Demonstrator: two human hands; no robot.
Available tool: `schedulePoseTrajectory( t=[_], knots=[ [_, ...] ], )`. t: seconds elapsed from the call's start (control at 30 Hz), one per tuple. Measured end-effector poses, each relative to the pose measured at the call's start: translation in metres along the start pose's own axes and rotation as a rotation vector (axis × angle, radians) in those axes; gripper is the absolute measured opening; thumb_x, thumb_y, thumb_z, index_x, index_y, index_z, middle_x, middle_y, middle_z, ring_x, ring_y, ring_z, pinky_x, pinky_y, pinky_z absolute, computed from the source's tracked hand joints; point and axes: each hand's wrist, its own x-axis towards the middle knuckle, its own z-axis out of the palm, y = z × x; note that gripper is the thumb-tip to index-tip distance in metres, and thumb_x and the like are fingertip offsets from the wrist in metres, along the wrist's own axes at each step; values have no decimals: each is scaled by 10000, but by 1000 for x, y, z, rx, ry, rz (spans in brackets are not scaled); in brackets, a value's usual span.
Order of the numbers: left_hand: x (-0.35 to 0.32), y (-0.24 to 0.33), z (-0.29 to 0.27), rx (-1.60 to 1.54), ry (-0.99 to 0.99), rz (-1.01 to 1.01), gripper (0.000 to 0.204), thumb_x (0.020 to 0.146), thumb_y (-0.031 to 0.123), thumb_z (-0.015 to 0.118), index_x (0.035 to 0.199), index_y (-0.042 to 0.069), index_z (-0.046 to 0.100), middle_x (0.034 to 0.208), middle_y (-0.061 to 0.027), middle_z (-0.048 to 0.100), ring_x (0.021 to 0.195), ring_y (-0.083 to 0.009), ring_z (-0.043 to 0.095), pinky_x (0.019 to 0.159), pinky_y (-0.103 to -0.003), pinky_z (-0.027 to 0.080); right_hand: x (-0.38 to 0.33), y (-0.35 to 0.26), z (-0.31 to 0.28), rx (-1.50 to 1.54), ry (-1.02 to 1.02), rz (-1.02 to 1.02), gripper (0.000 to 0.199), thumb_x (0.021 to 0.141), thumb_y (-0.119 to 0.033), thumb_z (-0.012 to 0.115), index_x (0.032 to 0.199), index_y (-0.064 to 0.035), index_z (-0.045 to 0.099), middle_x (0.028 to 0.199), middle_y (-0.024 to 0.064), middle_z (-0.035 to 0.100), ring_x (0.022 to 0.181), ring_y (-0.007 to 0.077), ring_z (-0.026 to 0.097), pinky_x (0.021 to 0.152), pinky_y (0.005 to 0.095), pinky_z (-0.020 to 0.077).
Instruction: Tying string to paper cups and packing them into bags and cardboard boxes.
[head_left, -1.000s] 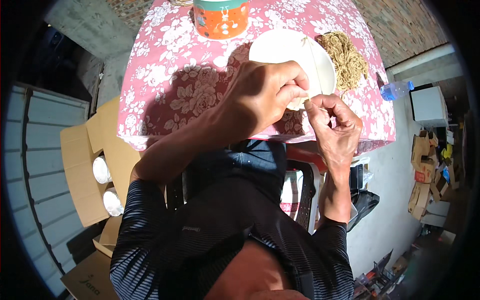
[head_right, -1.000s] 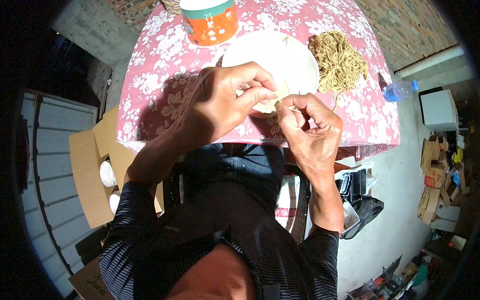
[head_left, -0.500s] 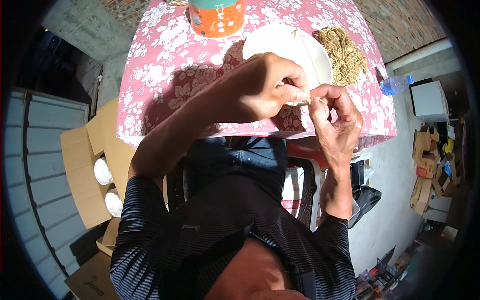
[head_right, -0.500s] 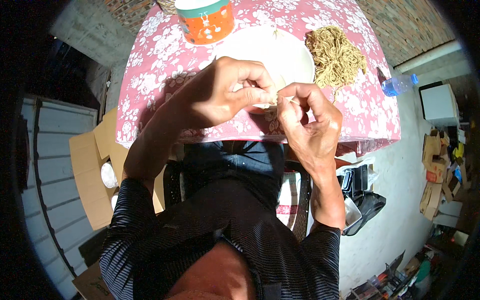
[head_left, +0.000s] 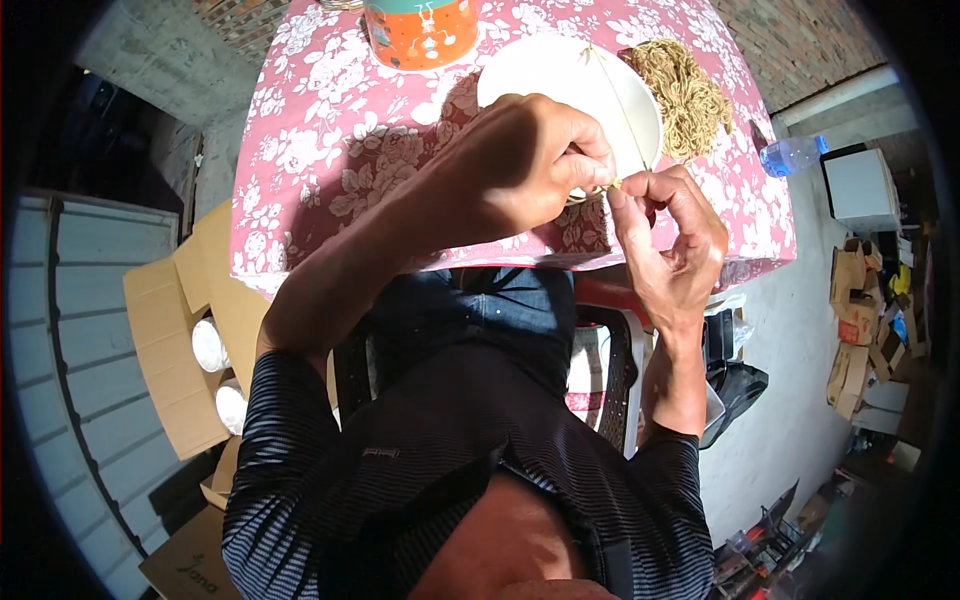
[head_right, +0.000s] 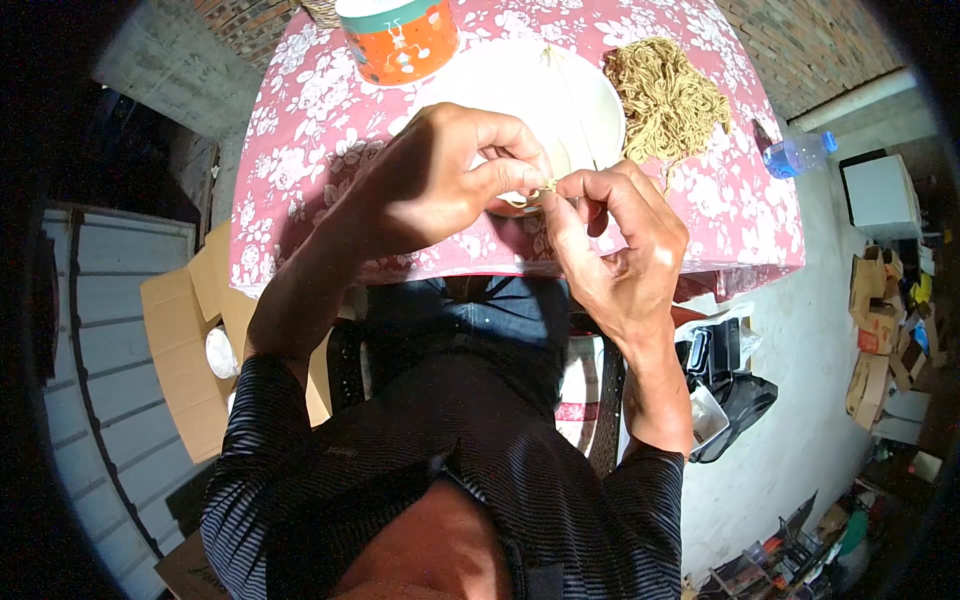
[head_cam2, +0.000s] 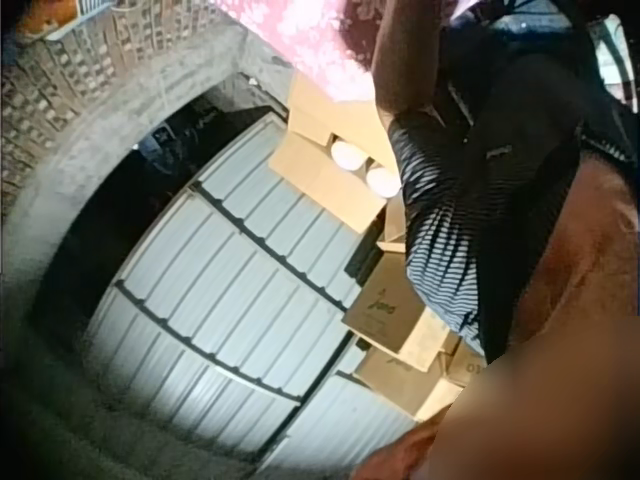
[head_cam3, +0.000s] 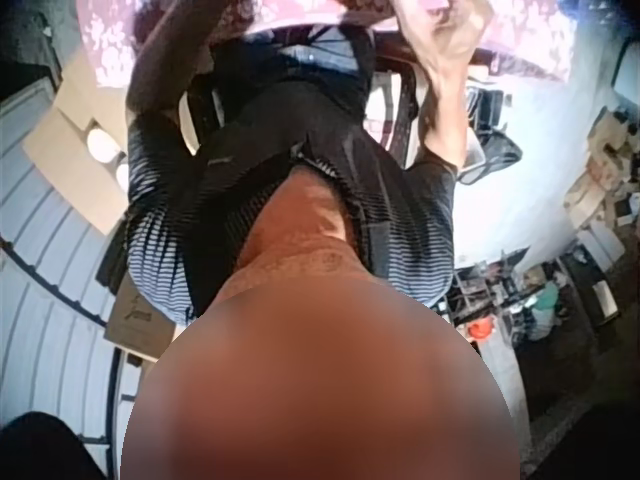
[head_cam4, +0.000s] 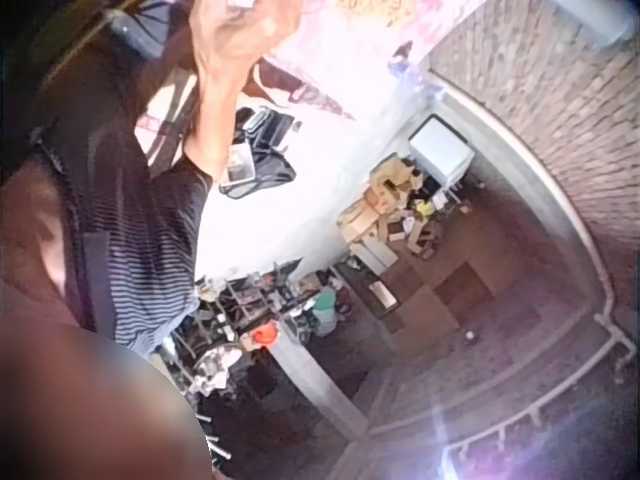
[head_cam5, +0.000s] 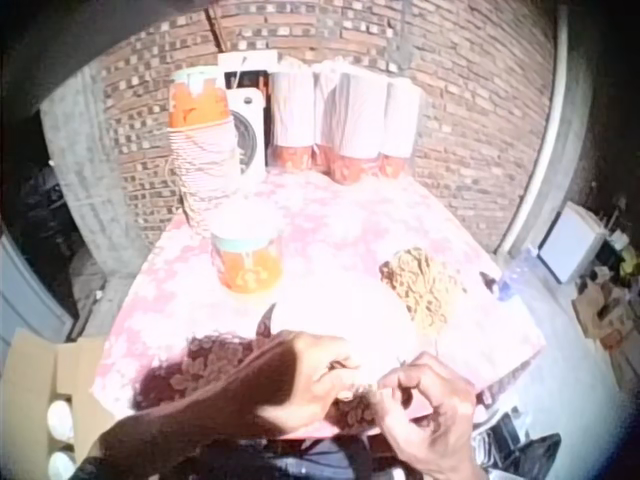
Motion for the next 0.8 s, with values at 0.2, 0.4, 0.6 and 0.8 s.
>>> schedulePoseTrajectory(
  t=[0.2, 0.4, 0.6, 0.8],
  knots=[
    [0, 5, -3, 62, -65, 0, 130, 946, 52, 642, 1008, -26, 725, 877, -127, 749, 830, -150, 703, 768, -309, 555, 0, 2, -1, -29, 6, -14, 96, 798, 32, 766, 823, 6, 678, 691, 61, 587, 610, 146, 545, 573, 279, 432],
    [0, 4, -7, -88, -56, -2, 195, 951, 30, 620, 1120, -34, 693, 916, -140, 747, 866, -168, 708, 781, -317, 547, -4, 10, -8, 11, 7, 46, 62, 826, 35, 737, 832, 14, 678, 733, 51, 605, 658, 124, 545, 624, 264, 442],
    [-10, 13, -14, 64, -145, 32, 180, 932, 2, 607, 1077, -31, 708, 884, -130, 732, 833, -171, 690, 761, -314, 540, -8, 10, -16, 561, 44, 446, 40, 894, 20, 664, 874, 19, 698, 835, -1, 644, 738, 62, 543, 695, 220, 429],
    [-10, 21, -15, 145, -214, -38, 217, 902, -6, 595, 1084, -33, 711, 864, -144, 720, 806, -163, 681, 724, -309, 522, -7, 23, -14, 882, 41, 548, 70, 892, -2, 646, 924, 23, 703, 835, 10, 645, 709, 64, 513, 675, 222, 408]
  ],
)
